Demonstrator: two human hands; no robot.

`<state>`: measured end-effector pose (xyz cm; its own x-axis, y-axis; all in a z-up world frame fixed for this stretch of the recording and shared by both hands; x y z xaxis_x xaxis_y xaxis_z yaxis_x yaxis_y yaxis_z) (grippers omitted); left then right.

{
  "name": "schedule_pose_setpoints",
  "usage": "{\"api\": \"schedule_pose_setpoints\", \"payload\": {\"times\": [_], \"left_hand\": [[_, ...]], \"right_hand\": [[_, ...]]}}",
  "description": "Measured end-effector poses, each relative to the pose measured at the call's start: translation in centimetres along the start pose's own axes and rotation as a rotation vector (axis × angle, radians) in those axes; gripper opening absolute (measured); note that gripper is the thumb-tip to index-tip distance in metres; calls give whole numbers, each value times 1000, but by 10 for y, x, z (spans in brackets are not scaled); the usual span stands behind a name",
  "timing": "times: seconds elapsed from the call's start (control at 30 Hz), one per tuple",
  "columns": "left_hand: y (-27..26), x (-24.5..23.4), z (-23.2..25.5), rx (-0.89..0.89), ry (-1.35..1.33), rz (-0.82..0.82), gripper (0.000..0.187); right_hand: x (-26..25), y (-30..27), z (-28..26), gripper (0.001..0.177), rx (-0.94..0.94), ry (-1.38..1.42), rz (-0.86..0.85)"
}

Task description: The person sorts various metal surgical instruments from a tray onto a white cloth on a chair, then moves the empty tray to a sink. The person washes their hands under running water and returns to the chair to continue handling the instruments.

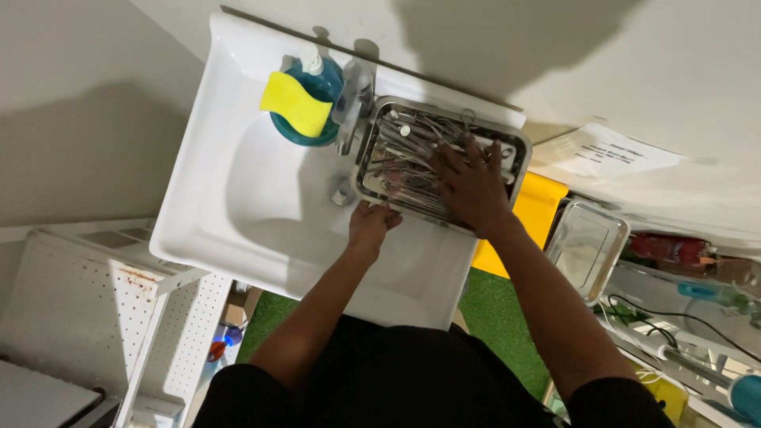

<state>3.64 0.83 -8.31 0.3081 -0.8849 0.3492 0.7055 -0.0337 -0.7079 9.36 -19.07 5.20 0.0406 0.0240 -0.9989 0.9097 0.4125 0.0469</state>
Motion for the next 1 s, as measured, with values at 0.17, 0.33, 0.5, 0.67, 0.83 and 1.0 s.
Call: {"api": "schedule_pose_setpoints", "payload": {"times": [0.17,0.33,0.5,0.67,0.83,1.0], "left_hand": [[-26,0,28,38,288,121,74],[-12,-18,21,396,716,268,86],[-24,5,43,445,596,184,80],[-5,-10,29,387,492,198,67],[25,-31,33,351,286,166,41],[30,-23,42,209,246,71,39]], "right_hand": [[-2,-1,5,55,86,-30,10],[-6,-10,3,47,165,-16,0],[-2,-17,2,52,156,75,-17],[-3,-21,13,52,201,165,5],[-3,-42,47,58,472,187,111],[45,-85,94,46,717,502,362]]}}
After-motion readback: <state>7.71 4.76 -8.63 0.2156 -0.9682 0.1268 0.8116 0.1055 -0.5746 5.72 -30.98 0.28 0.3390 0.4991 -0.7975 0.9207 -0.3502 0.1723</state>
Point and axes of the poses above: each hand's wrist, its own y-axis towards the middle knuckle, its own x-axis out of the palm, z = x × y, the point moved 6 cm from there along y, towards the middle knuckle, and after that the axes turned 3 degrees about x, right-handed, at the moved point
